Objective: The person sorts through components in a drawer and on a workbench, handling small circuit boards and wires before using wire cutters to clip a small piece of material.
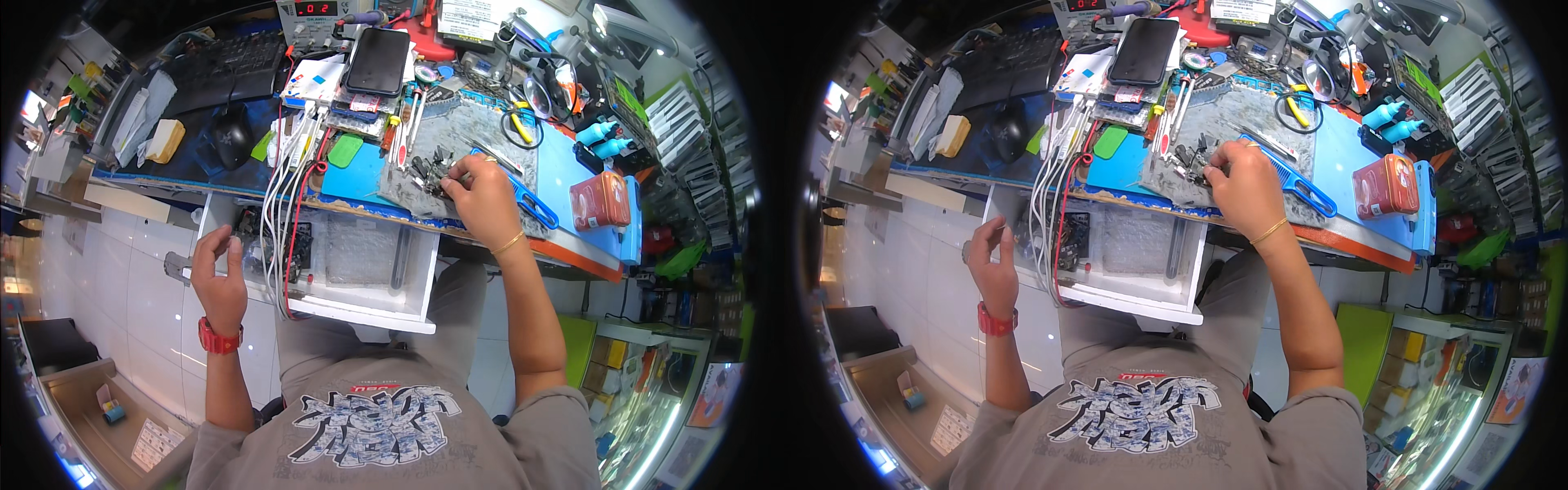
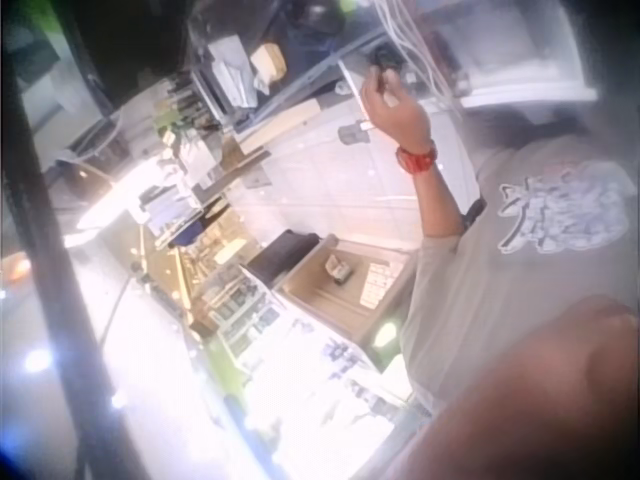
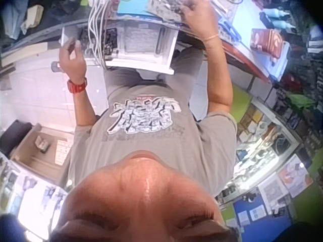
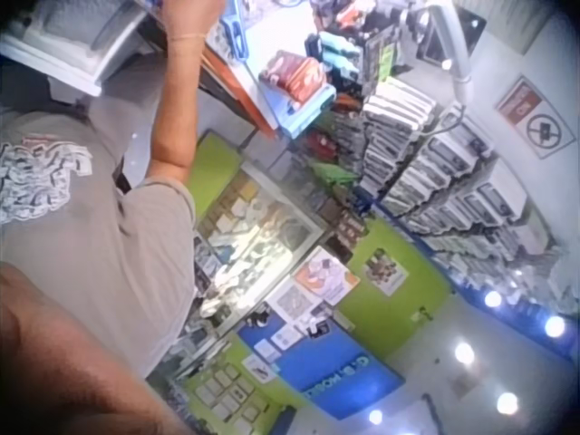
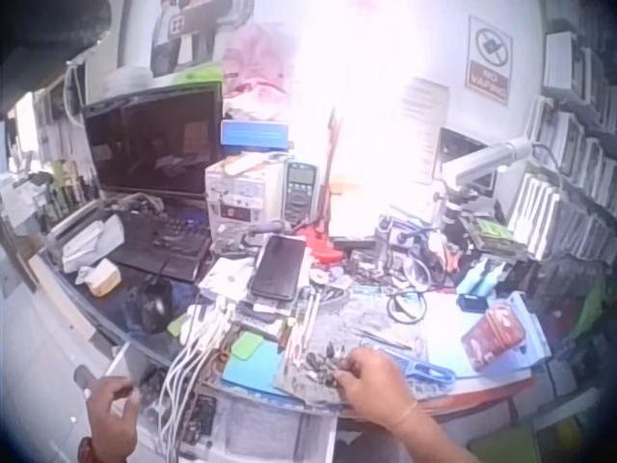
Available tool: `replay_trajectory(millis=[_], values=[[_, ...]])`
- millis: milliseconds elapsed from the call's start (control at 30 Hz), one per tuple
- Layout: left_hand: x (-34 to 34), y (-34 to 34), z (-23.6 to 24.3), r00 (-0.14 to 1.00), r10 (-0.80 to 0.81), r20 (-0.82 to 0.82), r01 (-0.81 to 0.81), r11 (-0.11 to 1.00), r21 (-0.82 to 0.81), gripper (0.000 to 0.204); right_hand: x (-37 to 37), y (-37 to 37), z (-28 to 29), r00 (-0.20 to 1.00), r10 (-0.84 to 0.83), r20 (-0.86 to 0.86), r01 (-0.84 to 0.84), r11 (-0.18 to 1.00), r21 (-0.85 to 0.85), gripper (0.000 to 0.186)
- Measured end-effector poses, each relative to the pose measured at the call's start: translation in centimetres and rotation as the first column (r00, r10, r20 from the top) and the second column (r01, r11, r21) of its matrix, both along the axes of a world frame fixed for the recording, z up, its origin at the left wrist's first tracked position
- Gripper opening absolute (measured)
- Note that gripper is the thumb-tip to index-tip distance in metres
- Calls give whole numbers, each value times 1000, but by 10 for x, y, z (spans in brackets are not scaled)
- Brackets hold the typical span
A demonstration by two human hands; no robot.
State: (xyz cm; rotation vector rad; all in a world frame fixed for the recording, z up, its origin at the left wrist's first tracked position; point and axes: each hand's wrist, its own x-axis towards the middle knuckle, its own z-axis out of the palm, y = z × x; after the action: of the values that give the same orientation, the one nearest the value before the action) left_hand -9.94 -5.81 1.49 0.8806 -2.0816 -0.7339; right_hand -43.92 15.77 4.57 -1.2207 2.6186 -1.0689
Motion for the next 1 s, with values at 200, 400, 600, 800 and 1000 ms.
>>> replay_trajectory(millis=[200,400,600,800,1000], values=[[11,5,-15,999,-51,12,51,999,-20,23,-19,16,5,923,-40,384,105,983,-149,13],[10,-2,-45,993,93,72,-89,995,-49,24,-23,24,5,925,-42,378,123,973,-194,12],[9,-1,-53,993,101,55,-96,993,-74,22,-18,18,4,956,-49,290,94,985,-143,14],[7,-1,-51,994,89,57,-85,993,-80,19,-5,-2,1,997,-46,60,49,998,-39,12],[6,0,-51,993,98,59,-92,991,-96,17,-1,-13,-7,978,15,-208,-15,1000,5,7]])
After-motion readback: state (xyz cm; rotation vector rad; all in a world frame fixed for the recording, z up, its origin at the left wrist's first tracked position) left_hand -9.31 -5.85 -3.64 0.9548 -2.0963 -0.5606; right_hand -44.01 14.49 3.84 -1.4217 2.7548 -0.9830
